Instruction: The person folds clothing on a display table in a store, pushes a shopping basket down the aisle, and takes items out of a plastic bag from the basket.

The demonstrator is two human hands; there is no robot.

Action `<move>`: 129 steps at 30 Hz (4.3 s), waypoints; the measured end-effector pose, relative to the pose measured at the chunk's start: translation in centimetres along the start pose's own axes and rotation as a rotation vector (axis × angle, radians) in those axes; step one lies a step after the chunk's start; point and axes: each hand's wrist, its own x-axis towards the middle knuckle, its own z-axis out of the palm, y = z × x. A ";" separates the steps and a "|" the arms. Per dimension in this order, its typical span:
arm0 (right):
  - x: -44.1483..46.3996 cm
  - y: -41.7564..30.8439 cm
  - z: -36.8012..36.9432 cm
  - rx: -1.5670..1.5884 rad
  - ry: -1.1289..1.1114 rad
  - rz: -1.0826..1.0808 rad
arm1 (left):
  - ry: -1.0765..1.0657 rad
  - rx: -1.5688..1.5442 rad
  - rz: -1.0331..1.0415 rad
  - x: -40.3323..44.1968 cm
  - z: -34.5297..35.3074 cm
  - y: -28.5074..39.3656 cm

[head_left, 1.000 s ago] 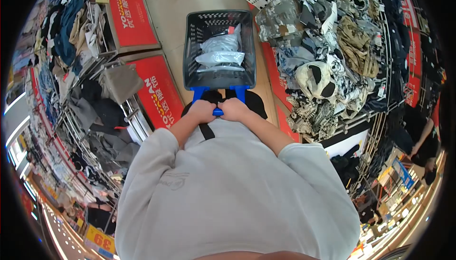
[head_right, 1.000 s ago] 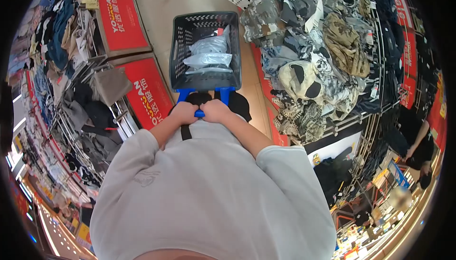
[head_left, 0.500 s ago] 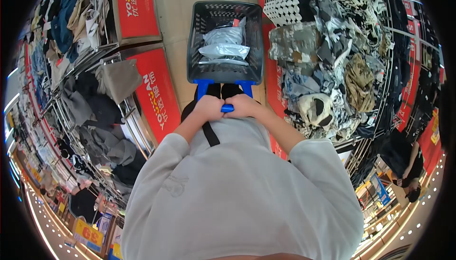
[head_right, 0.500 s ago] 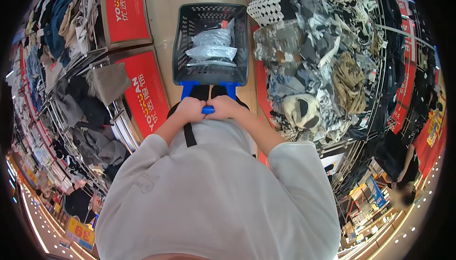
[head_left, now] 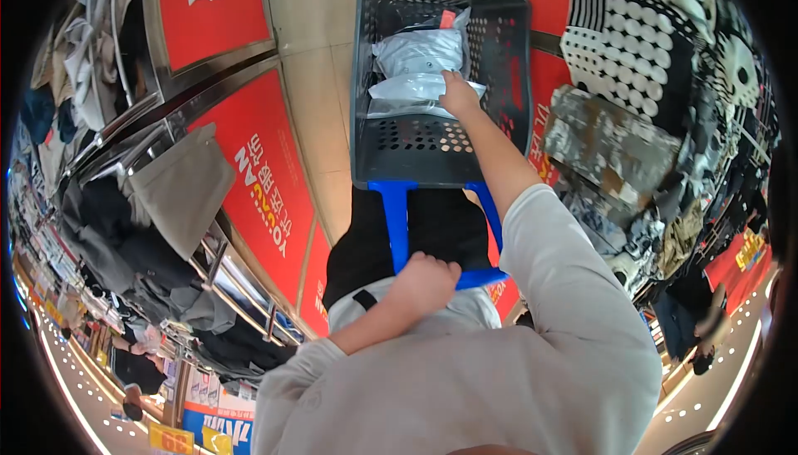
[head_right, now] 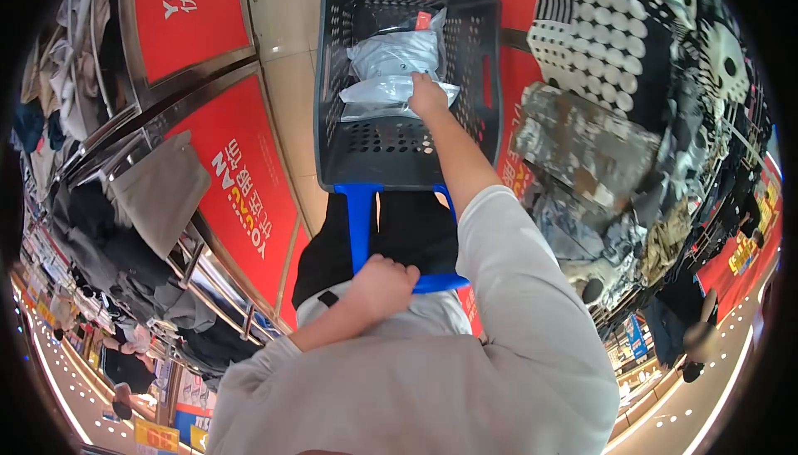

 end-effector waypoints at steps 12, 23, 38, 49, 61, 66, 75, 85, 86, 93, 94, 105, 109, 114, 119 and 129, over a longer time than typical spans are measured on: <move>7.4 0.2 6.9 -0.099 -0.188 0.050 | -0.050 -0.222 0.020 0.4 -0.4 -1.2; -6.1 0.2 3.0 0.080 -0.068 -0.214 | 0.484 -0.098 -0.321 8.7 -3.7 -12.7; -30.9 -2.1 -26.7 0.947 -0.260 -0.525 | 0.536 -0.563 -0.090 6.6 -8.3 -13.5; -48.5 -5.7 -47.0 2.056 -0.168 -0.637 | 0.153 -1.373 0.023 7.6 -19.8 3.4; -50.8 -10.4 -48.6 2.204 0.085 -0.855 | -0.064 -1.838 0.315 3.0 -14.9 9.9; -49.1 -11.0 -51.2 2.167 0.190 -0.918 | -0.133 -1.845 0.619 2.1 -17.6 9.0; -45.8 -3.1 -53.1 2.029 0.464 -0.709 | -0.068 -2.220 0.860 -0.6 -16.6 6.2; -53.8 -3.9 -42.1 1.247 0.313 -0.491 | 0.447 -2.153 0.579 -3.3 -16.2 -4.5; -54.2 -4.6 -41.4 1.091 0.273 -0.481 | 0.441 -2.149 0.571 -3.2 -15.9 -5.3; -53.4 -6.9 -36.6 0.495 0.441 -0.740 | 0.970 -1.270 -0.106 -5.7 -16.8 -0.8; -53.7 -7.1 -36.2 0.408 0.443 -0.727 | 1.019 -1.117 0.085 -6.4 -17.5 1.1; -57.8 -6.2 -34.1 0.215 0.429 -0.608 | 0.693 -0.529 0.604 -7.1 -23.6 9.0; -59.5 -5.5 -35.7 0.112 0.332 -0.274 | 0.732 -0.407 0.574 -9.7 -22.6 11.0; -58.4 -9.1 -36.1 0.144 0.788 -0.452 | 0.786 -0.114 0.710 -11.6 -21.9 15.1; -55.5 -13.5 -33.3 0.126 0.998 -0.767 | 0.722 0.032 0.780 -12.5 -21.9 15.0; -53.3 -9.0 -29.9 -0.007 1.144 -0.668 | 0.900 0.088 0.762 -14.3 -22.9 13.6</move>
